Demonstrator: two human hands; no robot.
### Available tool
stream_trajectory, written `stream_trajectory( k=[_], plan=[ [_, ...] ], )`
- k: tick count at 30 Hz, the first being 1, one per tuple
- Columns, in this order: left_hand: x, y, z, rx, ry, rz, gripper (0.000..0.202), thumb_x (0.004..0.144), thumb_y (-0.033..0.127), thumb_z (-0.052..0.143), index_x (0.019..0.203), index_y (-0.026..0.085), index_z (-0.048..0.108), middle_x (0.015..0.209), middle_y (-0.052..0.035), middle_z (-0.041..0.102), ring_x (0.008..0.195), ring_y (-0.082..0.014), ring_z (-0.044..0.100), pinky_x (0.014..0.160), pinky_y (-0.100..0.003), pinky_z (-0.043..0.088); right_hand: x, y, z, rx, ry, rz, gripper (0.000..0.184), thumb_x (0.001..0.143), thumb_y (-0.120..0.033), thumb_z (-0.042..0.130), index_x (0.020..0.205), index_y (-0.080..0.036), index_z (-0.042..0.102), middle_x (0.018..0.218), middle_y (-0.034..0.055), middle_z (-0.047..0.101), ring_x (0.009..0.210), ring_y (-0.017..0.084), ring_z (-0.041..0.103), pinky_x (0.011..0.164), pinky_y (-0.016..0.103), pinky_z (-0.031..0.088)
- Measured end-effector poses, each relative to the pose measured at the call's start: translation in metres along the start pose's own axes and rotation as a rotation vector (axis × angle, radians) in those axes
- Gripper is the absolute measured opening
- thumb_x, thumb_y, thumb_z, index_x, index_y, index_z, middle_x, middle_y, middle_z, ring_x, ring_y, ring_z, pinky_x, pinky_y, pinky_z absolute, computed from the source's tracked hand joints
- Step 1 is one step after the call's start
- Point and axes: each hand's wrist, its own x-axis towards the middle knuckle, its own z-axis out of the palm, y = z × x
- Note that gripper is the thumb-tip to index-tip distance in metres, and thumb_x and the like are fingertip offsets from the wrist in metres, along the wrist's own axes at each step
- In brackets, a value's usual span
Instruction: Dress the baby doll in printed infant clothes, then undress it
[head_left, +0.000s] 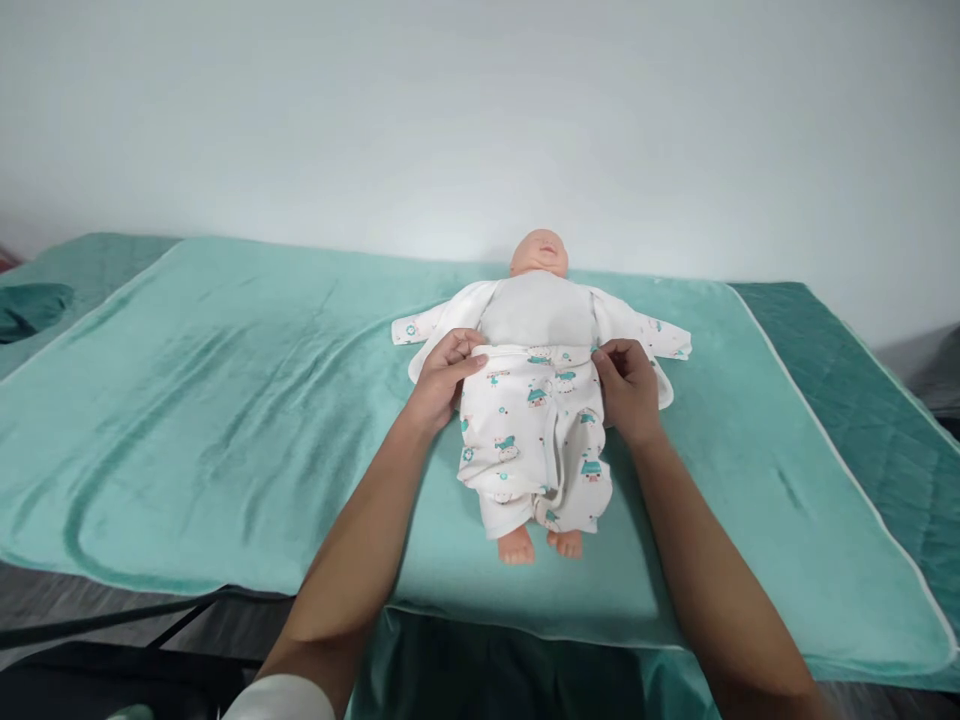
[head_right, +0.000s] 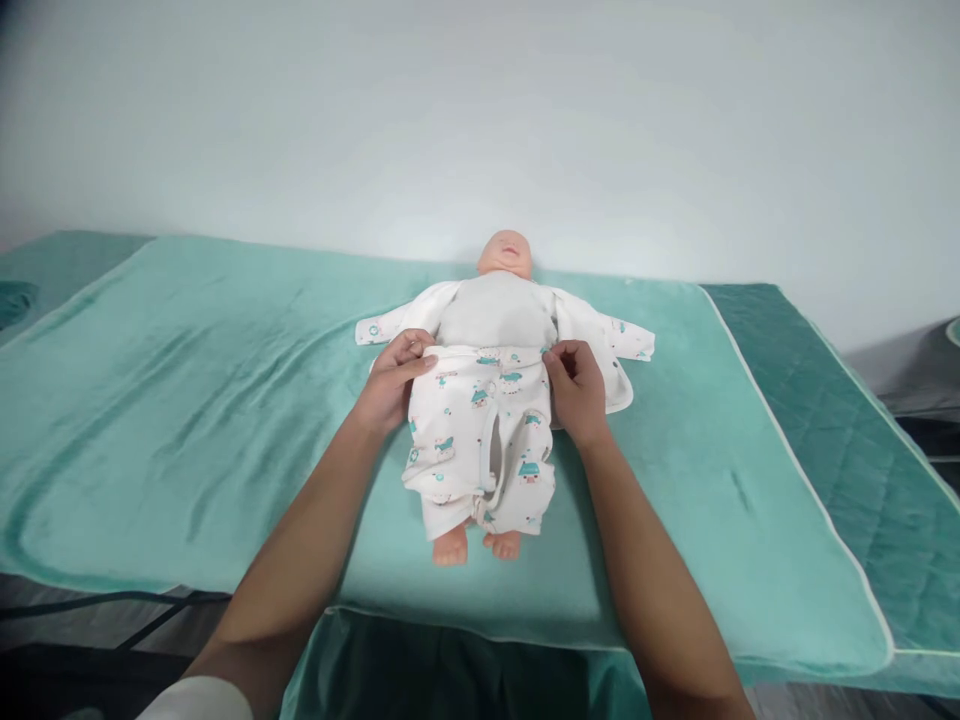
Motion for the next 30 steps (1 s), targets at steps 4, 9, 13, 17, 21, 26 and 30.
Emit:
stream_trajectory(
  k=[4, 9, 13, 17, 21, 26, 30],
  plan=[
    [0.006, -0.010, 0.001, 0.193, 0.095, 0.090, 0.032, 0.075, 0.036, 0.075, 0.101, 0.022, 0.061, 0.081, 0.0028, 0.056, 0.070, -0.0110, 0.050, 0.066, -0.023, 0.040, -0.001, 0.007, 0.000, -0.013, -0.091, 0.036, 0.026, 0.088, -0.048, 0.064, 0.090, -0.023, 0.057, 0.073, -0.0028, 0.051, 0.068, 0.014, 0.047, 0.063, 0.027, 0.040],
    [0.005, -0.008, -0.005, 0.266, 0.011, 0.045, 0.031, 0.078, 0.036, 0.073, 0.105, 0.022, 0.065, 0.081, 0.0020, 0.056, 0.072, -0.0115, 0.050, 0.066, -0.023, 0.039, -0.006, 0.011, -0.014, 0.057, -0.274, 0.104, 0.031, 0.088, -0.053, 0.065, 0.094, -0.023, 0.057, 0.077, -0.0032, 0.053, 0.067, 0.013, 0.047, 0.060, 0.025, 0.039],
    [0.006, 0.000, -0.014, 0.187, -0.078, -0.130, 0.019, 0.077, 0.032, 0.071, 0.088, 0.019, 0.064, 0.072, 0.0031, 0.051, 0.061, -0.0091, 0.045, 0.056, -0.021, 0.034, -0.010, 0.013, -0.023, 0.085, -0.392, 0.139, 0.030, 0.086, -0.046, 0.067, 0.102, -0.023, 0.057, 0.086, -0.0018, 0.059, 0.074, 0.014, 0.053, 0.063, 0.025, 0.044],
    [0.010, 0.005, -0.026, 0.167, -0.237, -0.219, 0.022, 0.072, 0.028, 0.072, 0.088, 0.016, 0.062, 0.076, 0.0016, 0.053, 0.067, -0.0091, 0.048, 0.059, -0.019, 0.035, -0.013, 0.015, -0.024, 0.091, -0.512, 0.176, 0.028, 0.083, -0.037, 0.070, 0.102, -0.023, 0.056, 0.086, -0.0026, 0.062, 0.074, 0.014, 0.055, 0.066, 0.027, 0.048],
    [0.011, 0.007, -0.036, 0.214, -0.370, -0.237, 0.030, 0.066, 0.022, 0.075, 0.092, 0.015, 0.062, 0.085, -0.0005, 0.056, 0.076, -0.0102, 0.052, 0.065, -0.020, 0.039, -0.014, 0.013, -0.020, 0.125, -0.449, 0.194, 0.024, 0.083, -0.037, 0.068, 0.099, -0.022, 0.058, 0.090, -0.0010, 0.067, 0.077, 0.015, 0.058, 0.068, 0.028, 0.049],
    [0.010, 0.001, -0.037, 0.265, -0.395, -0.179, 0.025, 0.070, 0.025, 0.073, 0.086, 0.017, 0.056, 0.082, 0.0020, 0.051, 0.071, -0.0090, 0.047, 0.062, -0.020, 0.034, -0.013, 0.011, -0.017, 0.055, -0.375, 0.239, 0.024, 0.081, -0.037, 0.067, 0.099, -0.022, 0.060, 0.084, -0.0014, 0.066, 0.070, 0.015, 0.056, 0.059, 0.026, 0.045],
    [0.014, -0.008, -0.031, 0.301, -0.283, -0.070, 0.021, 0.076, 0.027, 0.069, 0.083, 0.019, 0.051, 0.078, 0.0034, 0.048, 0.068, -0.0094, 0.042, 0.060, -0.022, 0.033, -0.013, 0.013, -0.015, -0.071, -0.285, 0.182, 0.021, 0.077, -0.032, 0.067, 0.095, -0.022, 0.062, 0.078, -0.0016, 0.065, 0.068, 0.016, 0.054, 0.059, 0.027, 0.043]
  ],
)
